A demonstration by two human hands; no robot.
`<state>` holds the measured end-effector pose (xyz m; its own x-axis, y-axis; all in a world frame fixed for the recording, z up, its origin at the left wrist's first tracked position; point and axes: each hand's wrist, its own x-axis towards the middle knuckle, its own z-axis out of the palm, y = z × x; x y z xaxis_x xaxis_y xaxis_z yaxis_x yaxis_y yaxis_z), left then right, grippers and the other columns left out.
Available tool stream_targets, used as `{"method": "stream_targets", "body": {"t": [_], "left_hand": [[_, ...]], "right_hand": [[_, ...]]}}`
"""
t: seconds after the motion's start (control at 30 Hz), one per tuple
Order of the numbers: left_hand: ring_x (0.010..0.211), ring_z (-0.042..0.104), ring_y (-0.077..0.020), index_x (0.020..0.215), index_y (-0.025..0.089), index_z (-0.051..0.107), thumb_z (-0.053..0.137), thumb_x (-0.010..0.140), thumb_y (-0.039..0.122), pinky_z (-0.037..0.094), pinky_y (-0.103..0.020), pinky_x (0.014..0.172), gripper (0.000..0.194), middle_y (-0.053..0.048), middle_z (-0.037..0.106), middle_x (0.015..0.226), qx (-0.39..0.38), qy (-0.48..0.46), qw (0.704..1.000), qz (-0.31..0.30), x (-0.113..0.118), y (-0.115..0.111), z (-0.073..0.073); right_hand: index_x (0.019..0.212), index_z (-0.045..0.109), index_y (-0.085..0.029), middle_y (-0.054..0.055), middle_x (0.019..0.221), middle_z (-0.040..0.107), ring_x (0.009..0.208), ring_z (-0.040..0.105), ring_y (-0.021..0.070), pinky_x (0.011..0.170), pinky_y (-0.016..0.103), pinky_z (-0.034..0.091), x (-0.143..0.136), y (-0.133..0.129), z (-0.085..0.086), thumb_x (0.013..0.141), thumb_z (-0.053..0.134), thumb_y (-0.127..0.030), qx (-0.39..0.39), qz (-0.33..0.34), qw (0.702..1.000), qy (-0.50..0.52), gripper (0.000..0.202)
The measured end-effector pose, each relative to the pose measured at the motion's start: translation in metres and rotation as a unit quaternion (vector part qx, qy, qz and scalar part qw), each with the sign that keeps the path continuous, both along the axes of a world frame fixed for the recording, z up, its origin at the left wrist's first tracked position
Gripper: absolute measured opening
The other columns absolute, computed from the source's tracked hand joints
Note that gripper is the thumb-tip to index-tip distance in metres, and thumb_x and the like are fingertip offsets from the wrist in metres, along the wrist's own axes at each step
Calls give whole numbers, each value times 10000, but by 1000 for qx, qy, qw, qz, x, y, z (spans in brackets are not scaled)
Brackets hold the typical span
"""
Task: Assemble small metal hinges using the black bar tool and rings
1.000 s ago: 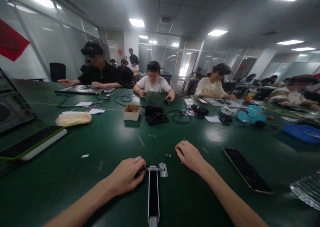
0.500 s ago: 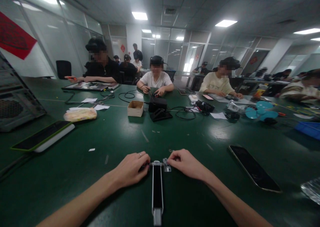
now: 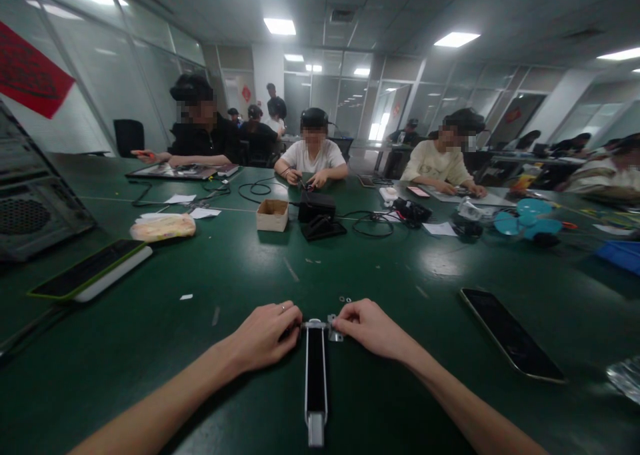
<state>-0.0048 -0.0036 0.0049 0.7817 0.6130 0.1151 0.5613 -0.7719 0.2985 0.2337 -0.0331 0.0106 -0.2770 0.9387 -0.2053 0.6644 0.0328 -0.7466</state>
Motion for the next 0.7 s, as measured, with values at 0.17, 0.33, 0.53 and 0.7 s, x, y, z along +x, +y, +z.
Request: {"method": "stream_targets", "body": {"t": [0.17,0.33,0.53,0.7], "left_hand": [[698,554,-165,932,174,539,412,875,193,392,-255,619,140,-37,577,837,2,2,1000,-2,-1,0,-1],[694,552,-167,938,174,534,421,880,186,386,-258,618,128,-37,575,845,1,4,1000,-4,-1,1,-1],[695,556,-170,934,171,538,420,874,186,387,-260,615,134,-40,579,844,4,2,1000,-3,-1,1,-2],[696,554,-166,935,169,537,418,879,196,389,-258,618,134,-41,580,843,4,3,1000,-2,0,1,-4]], "right_hand": [[829,701,-125,39,745,660,646,552,131,552,226,378,-1,-2,6,870,517,-382,10,7,1000,-8,319],[833,689,-135,34,767,658,665,562,133,576,234,387,-1,-2,9,896,492,-349,28,23,999,-20,298],[882,678,-130,45,806,662,687,576,138,579,232,413,0,-3,11,888,504,-333,5,31,999,-13,268],[896,678,-126,39,788,653,664,561,126,554,217,409,0,-3,11,851,551,-285,-2,27,1000,-2,209]]}}
